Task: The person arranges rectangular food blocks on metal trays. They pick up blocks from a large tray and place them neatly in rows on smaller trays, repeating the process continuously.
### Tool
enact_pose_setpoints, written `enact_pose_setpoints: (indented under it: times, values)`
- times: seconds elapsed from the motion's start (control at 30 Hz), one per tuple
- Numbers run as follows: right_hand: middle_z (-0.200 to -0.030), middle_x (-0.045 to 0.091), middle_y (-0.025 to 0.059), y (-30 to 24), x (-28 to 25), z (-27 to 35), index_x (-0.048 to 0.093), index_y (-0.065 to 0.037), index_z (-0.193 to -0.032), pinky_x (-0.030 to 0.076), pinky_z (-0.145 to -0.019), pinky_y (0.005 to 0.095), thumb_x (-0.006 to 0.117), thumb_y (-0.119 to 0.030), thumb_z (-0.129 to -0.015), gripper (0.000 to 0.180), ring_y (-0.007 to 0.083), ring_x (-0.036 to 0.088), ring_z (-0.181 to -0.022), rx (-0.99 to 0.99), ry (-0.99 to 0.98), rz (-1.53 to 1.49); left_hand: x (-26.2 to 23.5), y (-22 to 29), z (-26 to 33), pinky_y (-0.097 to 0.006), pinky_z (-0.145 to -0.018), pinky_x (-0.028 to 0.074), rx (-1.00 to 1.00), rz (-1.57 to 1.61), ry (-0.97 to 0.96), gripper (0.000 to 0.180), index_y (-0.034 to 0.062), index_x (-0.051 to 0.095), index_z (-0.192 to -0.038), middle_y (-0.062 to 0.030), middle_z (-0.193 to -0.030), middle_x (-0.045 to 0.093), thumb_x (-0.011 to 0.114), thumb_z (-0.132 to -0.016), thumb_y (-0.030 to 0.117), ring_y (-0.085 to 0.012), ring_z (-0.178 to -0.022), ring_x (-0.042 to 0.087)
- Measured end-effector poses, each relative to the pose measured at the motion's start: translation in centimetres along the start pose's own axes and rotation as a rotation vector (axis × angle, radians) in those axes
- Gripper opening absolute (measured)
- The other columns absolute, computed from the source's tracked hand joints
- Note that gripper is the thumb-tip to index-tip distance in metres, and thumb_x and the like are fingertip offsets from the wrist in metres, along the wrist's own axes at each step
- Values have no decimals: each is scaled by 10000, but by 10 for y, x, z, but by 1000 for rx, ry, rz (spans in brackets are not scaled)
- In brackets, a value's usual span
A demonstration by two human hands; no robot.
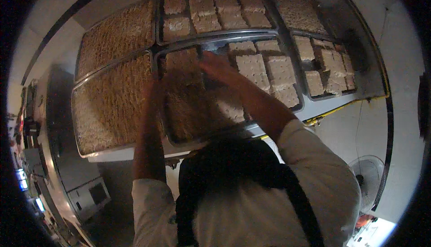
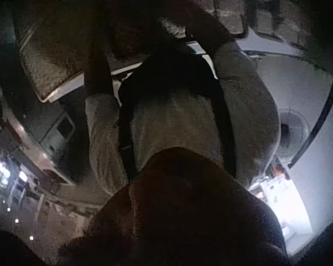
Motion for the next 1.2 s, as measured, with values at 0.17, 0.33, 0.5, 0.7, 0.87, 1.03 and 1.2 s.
enact_pose_setpoints:
  times: [0.17,0.33,0.5,0.7,0.87,1.03,1.2]
  values:
    - [-1552,470,224,-22,25,-46,313,-4,-1580,425,-1125,434,713,-435,-923,881,365,490,-1398,-47,-25,63,54,-17,-73,-423,-892,547,143,-125,-169,370,37,676,-1260,-152,-1124,726,666,-983,282,-321,-1057,693]
    - [-1472,553,206,-19,-10,-46,380,-22,-1538,455,-1119,432,726,-520,-904,877,381,570,-1314,-188,79,133,51,60,-72,-415,-962,540,209,135,-114,440,66,664,-1306,-154,-1214,705,697,-917,269,-337,-1120,680]
    - [-1452,561,225,-18,-60,-8,370,-8,-1544,411,-1155,476,726,-480,-906,869,369,523,-1369,-124,160,228,91,107,-92,-416,-1007,527,-107,440,-378,436,87,654,-1329,-178,-1267,680,646,-947,297,-340,-1183,660]
    - [-1434,548,202,-54,-16,42,483,-102,-1489,394,-1171,487,746,-286,-882,687,380,450,-1421,-400,281,907,98,131,-85,-442,-994,535,367,41,-164,461,93,661,-1329,-183,-1272,675,719,-910,277,-354,-1165,662]
    - [-1454,532,198,-48,-22,61,487,-106,-1490,321,-1196,560,744,-386,-877,722,411,423,-1433,-528,269,982,31,66,-27,-457,-1006,508,289,-114,3,450,87,664,-1303,-175,-1287,644,701,-902,289,-351,-1190,623]
    - [-1484,507,203,-2,-60,69,482,-113,-1504,312,-1203,557,741,-406,-860,753,445,402,-1441,-379,256,1101,12,56,2,-472,-1018,481,295,-396,85,442,81,667,-1277,-168,-1301,614,682,-894,301,-347,-1214,583]
    - [-1430,531,224,9,-32,46,517,-70,-1451,319,-1193,561,670,-243,-866,629,459,430,-1385,-489,191,1145,109,144,-31,-478,-1035,447,311,-555,-239,439,86,652,-1275,-158,-1302,588,637,-887,289,-353,-1265,523]
Point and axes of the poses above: each hand's wrist, its own z-axis away from the middle knuckle, its own x-axis out of the palm, y = z × x, the point moved 10 cm from there along -z, towards the middle knuckle
